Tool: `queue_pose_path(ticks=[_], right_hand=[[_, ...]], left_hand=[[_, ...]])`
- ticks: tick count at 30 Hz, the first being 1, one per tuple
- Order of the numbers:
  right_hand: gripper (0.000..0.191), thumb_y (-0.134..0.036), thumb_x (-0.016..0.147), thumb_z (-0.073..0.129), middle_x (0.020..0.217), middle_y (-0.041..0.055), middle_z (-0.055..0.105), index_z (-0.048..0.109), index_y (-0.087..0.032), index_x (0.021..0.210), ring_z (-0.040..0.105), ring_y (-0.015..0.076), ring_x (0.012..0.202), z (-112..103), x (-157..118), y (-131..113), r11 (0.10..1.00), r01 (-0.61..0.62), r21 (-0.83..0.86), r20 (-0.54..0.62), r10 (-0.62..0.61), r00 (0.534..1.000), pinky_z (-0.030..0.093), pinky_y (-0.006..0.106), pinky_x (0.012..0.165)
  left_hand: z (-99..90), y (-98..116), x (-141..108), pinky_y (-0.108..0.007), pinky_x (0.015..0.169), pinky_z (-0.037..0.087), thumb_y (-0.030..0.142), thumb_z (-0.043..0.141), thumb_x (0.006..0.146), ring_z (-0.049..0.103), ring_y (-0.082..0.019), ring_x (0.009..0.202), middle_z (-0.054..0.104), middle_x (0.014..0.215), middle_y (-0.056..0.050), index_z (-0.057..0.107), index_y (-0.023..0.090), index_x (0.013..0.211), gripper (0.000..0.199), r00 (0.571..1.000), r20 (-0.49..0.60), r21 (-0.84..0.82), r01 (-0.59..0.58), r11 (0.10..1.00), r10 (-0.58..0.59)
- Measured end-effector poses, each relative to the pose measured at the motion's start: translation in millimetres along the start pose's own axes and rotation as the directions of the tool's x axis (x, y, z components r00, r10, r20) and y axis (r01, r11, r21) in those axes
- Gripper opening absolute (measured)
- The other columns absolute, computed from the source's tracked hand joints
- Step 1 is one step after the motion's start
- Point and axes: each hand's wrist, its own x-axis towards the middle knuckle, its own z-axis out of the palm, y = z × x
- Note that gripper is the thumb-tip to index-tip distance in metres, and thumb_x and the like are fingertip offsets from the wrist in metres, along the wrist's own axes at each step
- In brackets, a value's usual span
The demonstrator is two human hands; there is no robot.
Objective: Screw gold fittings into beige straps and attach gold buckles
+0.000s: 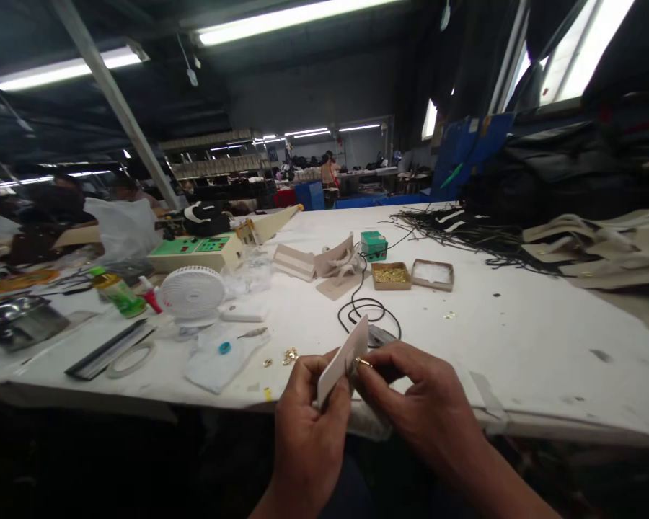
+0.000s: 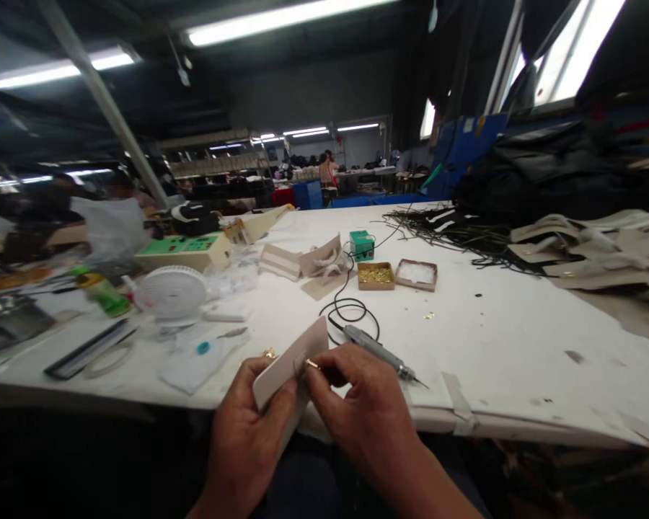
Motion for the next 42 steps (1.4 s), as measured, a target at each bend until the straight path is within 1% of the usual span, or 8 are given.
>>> queue_pose_path(ticks=[6,12,18,24,28,32,38,42], right_hand=[[0.014,-0.021,0.094,0.068,0.074,0.0001,0.07,0.079,-0.022,0.085,0.064,0.0139,0.066,-6,-13,-2,0.998,0.004,-0.059,-0.012,-0.005,1.0,0.047,0.025,0.06],[0.012,-0.017,0.095,0.069,0.075,0.0005,0.069,0.079,-0.02,0.09,0.063,0.0148,0.069,2,-19,3,0.991,0.072,-0.114,0.005,-0.072,0.997,0.046,0.027,0.064],[0.014,-0.014,0.097,0.066,0.083,0.0026,0.073,0.078,-0.02,0.093,0.067,0.0165,0.074,12,-23,14,0.985,0.128,-0.114,0.017,-0.127,0.992,0.049,0.028,0.069],[0.006,-0.018,0.094,0.073,0.086,0.0014,0.076,0.077,-0.023,0.093,0.071,0.0185,0.079,15,-31,25,0.991,0.049,-0.127,-0.104,-0.062,0.993,0.053,0.029,0.073],[0.009,-0.016,0.096,0.07,0.088,0.0026,0.077,0.076,-0.023,0.094,0.071,0.0193,0.081,17,-37,29,0.98,0.129,-0.151,-0.135,-0.15,0.979,0.055,0.032,0.077],[0.03,-0.009,0.091,0.067,0.107,0.0062,0.076,0.074,-0.024,0.116,0.07,0.0221,0.098,11,-44,29,0.976,0.183,-0.117,-0.088,-0.194,0.977,0.057,0.036,0.087],[0.068,-0.013,0.079,0.074,0.14,0.0117,0.063,0.058,-0.023,0.145,0.059,0.0277,0.13,-7,-50,24,0.982,0.181,-0.047,0.164,-0.171,0.972,0.049,0.043,0.112],[0.034,-0.027,0.087,0.076,0.117,0.0085,0.074,0.071,-0.023,0.12,0.069,0.0255,0.108,0,-52,24,1.0,-0.027,0.006,0.051,0.027,0.998,0.056,0.038,0.096]], left_hand=[[7.0,1,-9,-0.021,0.061,0.049,0.033,0.067,0.091,0.059,-0.014,0.069,0.064,0.076,0.002,0.063,0.02,0.091,0.014,0.999,0.034,-0.034,-0.025,0.999,0.026],[5.2,-12,-20,-0.021,0.059,0.048,0.037,0.065,0.096,0.057,-0.013,0.065,0.063,0.076,0.003,0.062,0.021,0.093,0.017,1.0,0.011,-0.004,-0.006,1.0,0.006],[6.4,-29,-35,-0.028,0.076,0.053,0.039,0.061,0.1,0.066,-0.017,0.082,0.072,0.094,-0.004,0.064,0.021,0.099,0.018,0.998,-0.024,0.111,-0.05,0.993,0.053],[12.1,-35,-44,-0.033,0.085,0.057,0.041,0.06,0.101,0.07,-0.021,0.092,0.075,0.113,-0.009,0.065,0.022,0.106,0.02,1.0,-0.008,0.084,0.011,0.996,-0.011],[16.7,-36,-50,-0.034,0.087,0.06,0.038,0.062,0.1,0.072,-0.023,0.098,0.075,0.121,-0.012,0.065,0.021,0.112,0.022,1.0,0.005,0.055,-0.028,0.998,0.028],[18.4,-34,-57,-0.035,0.087,0.063,0.037,0.065,0.098,0.073,-0.027,0.109,0.07,0.135,-0.015,0.064,0.02,0.121,0.028,0.998,0.027,-0.017,-0.059,0.998,0.06],[16.9,-30,-68,-0.042,0.093,0.063,0.047,0.059,0.1,0.067,-0.035,0.127,0.059,0.151,-0.018,0.065,0.02,0.126,0.038,0.995,0.057,-0.108,-0.077,0.991,0.083],[20.2,-30,-77,-0.046,0.1,0.061,0.056,0.058,0.099,0.065,-0.036,0.129,0.056,0.154,-0.017,0.066,0.022,0.13,0.046,0.992,0.069,-0.077,-0.1,0.992,0.105]])
